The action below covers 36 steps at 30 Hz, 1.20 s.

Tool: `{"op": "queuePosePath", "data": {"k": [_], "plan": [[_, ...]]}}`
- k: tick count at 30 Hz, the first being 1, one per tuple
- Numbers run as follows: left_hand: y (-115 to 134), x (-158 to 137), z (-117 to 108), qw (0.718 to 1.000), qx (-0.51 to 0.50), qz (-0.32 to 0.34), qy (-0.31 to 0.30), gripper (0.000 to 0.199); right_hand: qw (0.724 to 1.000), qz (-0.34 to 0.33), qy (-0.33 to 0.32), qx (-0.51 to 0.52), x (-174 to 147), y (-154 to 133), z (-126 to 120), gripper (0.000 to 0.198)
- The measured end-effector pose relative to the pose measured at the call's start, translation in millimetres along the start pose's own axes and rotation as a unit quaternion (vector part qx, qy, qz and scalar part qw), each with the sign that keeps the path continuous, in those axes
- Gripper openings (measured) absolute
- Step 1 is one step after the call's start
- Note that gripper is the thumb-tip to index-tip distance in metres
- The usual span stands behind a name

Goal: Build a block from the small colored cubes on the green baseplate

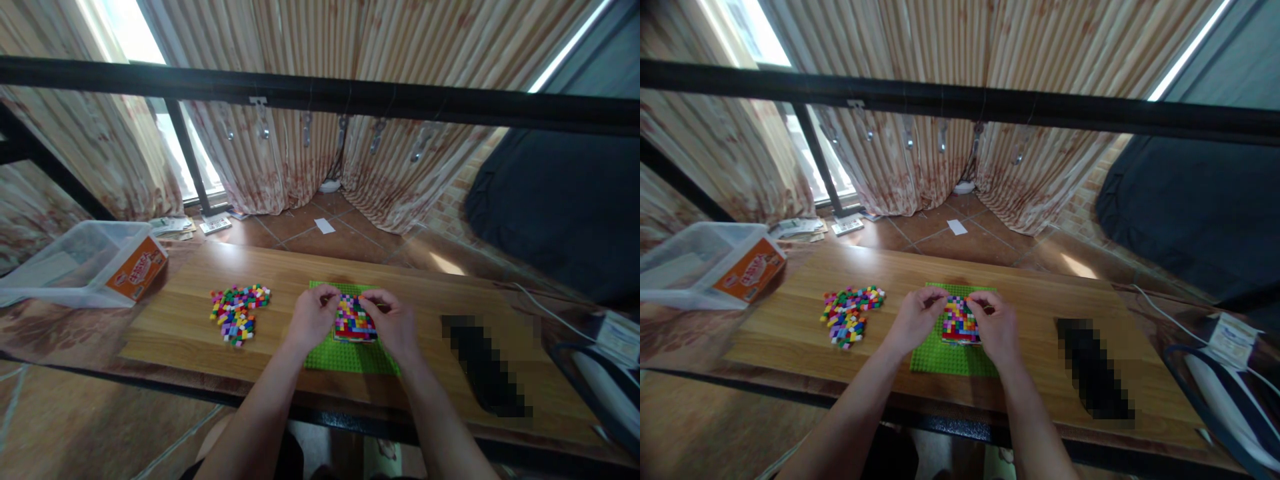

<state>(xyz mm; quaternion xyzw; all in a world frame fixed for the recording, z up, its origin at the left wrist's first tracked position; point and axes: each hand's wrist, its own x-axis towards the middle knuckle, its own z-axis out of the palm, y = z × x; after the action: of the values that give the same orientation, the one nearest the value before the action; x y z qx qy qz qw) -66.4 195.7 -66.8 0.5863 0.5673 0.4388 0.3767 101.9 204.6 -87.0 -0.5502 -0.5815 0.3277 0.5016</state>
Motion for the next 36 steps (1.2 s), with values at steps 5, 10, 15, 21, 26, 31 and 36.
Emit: {"op": "queuePosePath", "data": {"k": [5, 10, 15, 21, 26, 31, 36], "plan": [[1.0, 0.0, -1.9, 1.000, 0.022, -0.007, -0.003, 0.019, 0.995, -0.068, -0.018, -0.064, -0.6, -0.7, -1.0, 0.014], [-1.1, 0.5, -2.7, 0.999, 0.047, -0.013, 0.001, 0.020, 0.990, -0.092, -0.005, -0.105, -1.9, 2.1, 0.2, 0.014], [-2.5, 0.5, -2.4, 0.998, 0.059, -0.010, 0.006, 0.021, 0.987, -0.105, -0.004, -0.124, -1.9, 5.6, 1.4, 0.014], [-1.7, 0.5, -3.2, 0.997, 0.070, -0.014, 0.003, 0.021, 0.983, -0.117, -0.006, -0.143, -1.1, 7.9, 3.3, 0.013], [-3.2, 0.8, -2.9, 0.998, 0.064, -0.016, 0.004, 0.021, 0.981, -0.122, -0.007, -0.150, -1.3, 10.4, 6.7, 0.013], [-3.2, 1.0, -3.2, 0.997, 0.070, -0.016, 0.004, 0.021, 0.985, -0.106, -0.005, -0.136, -2.1, 10.5, 8.0, 0.010], [-2.5, 1.3, -4.3, 0.998, 0.068, -0.014, 0.004, 0.021, 0.994, -0.070, 0.001, -0.089, -0.4, 9.5, 3.8, 0.013]]}}
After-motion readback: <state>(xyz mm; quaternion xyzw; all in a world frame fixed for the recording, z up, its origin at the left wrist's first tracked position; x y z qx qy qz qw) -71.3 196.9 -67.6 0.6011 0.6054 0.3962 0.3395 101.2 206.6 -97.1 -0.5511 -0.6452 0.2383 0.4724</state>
